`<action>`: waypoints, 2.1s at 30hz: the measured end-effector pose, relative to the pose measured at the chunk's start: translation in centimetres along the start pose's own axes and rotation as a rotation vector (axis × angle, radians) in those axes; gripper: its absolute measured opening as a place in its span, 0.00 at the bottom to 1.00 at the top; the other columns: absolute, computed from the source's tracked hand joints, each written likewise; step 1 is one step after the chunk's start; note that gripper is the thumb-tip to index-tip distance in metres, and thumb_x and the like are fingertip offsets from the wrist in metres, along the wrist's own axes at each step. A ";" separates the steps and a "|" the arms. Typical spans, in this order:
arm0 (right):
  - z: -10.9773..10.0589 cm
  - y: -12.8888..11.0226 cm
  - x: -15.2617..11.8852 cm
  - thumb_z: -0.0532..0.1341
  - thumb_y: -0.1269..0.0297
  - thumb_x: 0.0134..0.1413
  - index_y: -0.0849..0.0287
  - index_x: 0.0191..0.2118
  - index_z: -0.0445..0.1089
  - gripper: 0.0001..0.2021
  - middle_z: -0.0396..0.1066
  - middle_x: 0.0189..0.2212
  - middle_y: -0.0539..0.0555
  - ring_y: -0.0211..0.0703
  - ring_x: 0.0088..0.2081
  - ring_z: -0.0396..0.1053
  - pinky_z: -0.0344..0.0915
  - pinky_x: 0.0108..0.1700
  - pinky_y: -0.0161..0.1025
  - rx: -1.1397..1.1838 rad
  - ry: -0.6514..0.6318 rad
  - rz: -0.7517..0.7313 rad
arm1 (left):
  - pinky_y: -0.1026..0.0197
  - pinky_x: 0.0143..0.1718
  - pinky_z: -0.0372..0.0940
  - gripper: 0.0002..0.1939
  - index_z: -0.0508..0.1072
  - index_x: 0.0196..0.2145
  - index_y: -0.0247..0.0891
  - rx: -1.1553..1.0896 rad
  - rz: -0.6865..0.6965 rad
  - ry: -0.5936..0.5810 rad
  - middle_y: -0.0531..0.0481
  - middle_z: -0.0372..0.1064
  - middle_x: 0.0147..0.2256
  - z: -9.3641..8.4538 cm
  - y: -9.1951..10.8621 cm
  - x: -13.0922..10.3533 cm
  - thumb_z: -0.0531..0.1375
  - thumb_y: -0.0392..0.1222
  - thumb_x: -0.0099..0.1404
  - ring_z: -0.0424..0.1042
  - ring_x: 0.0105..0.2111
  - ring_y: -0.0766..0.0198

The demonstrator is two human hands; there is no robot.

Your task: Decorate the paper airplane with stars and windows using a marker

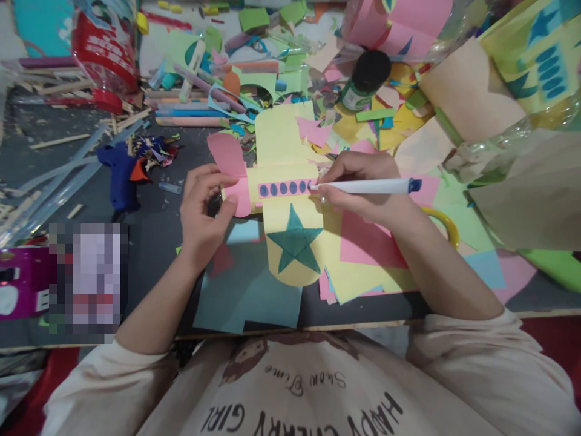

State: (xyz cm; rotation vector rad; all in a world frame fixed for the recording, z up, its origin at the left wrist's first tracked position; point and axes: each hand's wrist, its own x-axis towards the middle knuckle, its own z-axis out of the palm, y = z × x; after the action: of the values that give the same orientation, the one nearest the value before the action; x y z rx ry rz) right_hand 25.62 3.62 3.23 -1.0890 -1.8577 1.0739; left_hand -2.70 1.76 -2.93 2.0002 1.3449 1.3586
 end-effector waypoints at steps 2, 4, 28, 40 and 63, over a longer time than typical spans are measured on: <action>-0.1 -0.3 0.1 0.67 0.66 0.52 0.55 0.26 0.69 0.09 0.73 0.24 0.47 0.38 0.25 0.70 0.64 0.27 0.37 -0.023 -0.016 0.015 | 0.60 0.42 0.70 0.11 0.79 0.45 0.44 0.004 0.015 0.003 0.45 0.71 0.48 0.0 0.0 0.0 0.63 0.51 0.71 0.73 0.48 0.59; -0.1 -0.5 0.3 0.67 0.68 0.51 0.55 0.24 0.67 0.09 0.71 0.23 0.47 0.38 0.25 0.69 0.63 0.27 0.36 -0.028 -0.032 0.019 | 0.60 0.42 0.70 0.11 0.79 0.45 0.44 0.001 0.020 0.007 0.46 0.71 0.47 0.0 0.0 0.1 0.63 0.50 0.71 0.73 0.48 0.59; 0.0 -0.8 0.3 0.66 0.72 0.47 0.52 0.22 0.61 0.14 0.67 0.21 0.47 0.40 0.23 0.65 0.60 0.25 0.41 -0.103 0.040 0.055 | 0.55 0.42 0.72 0.13 0.79 0.43 0.46 0.018 -0.029 0.012 0.45 0.72 0.47 0.0 0.2 0.1 0.63 0.55 0.70 0.74 0.49 0.56; 0.5 -0.4 0.5 0.68 0.67 0.51 0.51 0.24 0.63 0.13 0.73 0.23 0.49 0.43 0.24 0.72 0.67 0.24 0.41 0.128 0.093 0.113 | 0.57 0.42 0.71 0.13 0.80 0.45 0.46 -0.001 -0.021 0.009 0.45 0.71 0.47 0.0 0.0 0.1 0.63 0.55 0.71 0.74 0.49 0.56; 0.4 -0.8 0.5 0.66 0.67 0.50 0.50 0.23 0.62 0.13 0.70 0.21 0.49 0.43 0.26 0.71 0.62 0.23 0.41 0.053 0.075 0.091 | 0.57 0.41 0.70 0.17 0.79 0.43 0.45 0.026 -0.045 0.021 0.45 0.71 0.46 0.0 0.2 0.2 0.62 0.60 0.70 0.73 0.47 0.57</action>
State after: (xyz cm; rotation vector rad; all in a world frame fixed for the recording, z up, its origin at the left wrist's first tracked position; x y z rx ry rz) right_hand 24.79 3.75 3.88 -1.1768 -1.7252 1.1128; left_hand -2.58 1.81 -2.68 1.9654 1.4150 1.3528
